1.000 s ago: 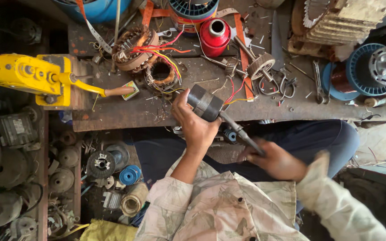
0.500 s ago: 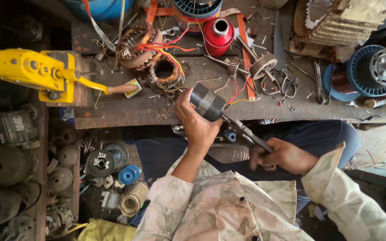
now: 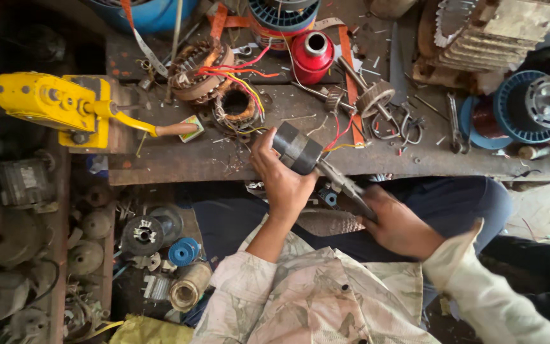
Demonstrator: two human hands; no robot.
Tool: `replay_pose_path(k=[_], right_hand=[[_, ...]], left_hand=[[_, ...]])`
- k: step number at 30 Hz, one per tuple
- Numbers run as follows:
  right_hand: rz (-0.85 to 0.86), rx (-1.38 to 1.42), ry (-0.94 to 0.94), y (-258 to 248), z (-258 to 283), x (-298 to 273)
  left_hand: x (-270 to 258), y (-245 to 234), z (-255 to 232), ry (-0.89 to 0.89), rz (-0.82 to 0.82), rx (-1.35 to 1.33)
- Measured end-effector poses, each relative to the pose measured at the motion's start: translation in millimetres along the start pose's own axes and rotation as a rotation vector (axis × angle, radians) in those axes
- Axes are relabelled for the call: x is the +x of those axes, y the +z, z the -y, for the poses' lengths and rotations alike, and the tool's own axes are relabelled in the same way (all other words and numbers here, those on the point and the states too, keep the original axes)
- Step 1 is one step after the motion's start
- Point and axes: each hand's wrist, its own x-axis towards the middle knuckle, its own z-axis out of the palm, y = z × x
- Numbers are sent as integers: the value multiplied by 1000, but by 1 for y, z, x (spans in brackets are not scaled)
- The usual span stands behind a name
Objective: The person sits cross-legged on the floor and works on a small electric motor. They use pliers to manipulate the motor's shaft and components, repeatedly adjusting and inspecting the assembly. The person also handles a small metal ring and a fan blade, attempting to fit them onto the motor shaft.
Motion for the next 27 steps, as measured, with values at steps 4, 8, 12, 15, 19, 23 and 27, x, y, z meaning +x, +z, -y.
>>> replay_pose_path(k=[4,8,12,15,19,23,27], right_hand=[[-323,-795,149,31,11,-5],[288,305,389,6,-11,-7],[528,718,472,-8,-22,-3],[-267,-551,-20,24,-3,-4],[-199,-637,228,41,1,-9],[228,462,96,13,-29,-10],[370,651,455,9,-26,0]], left_hand=[[-2,0,2,-15,16,-15],[-2,-2,3,-20,20,-20],[-2,-1,0,-48,30,-56],[-3,-2,0,-20,2,-18],[-2,1,0,-13,-25,-18],[-6,-4,2,-41,29,-21],[-3,-5,2,-75,42,-54]])
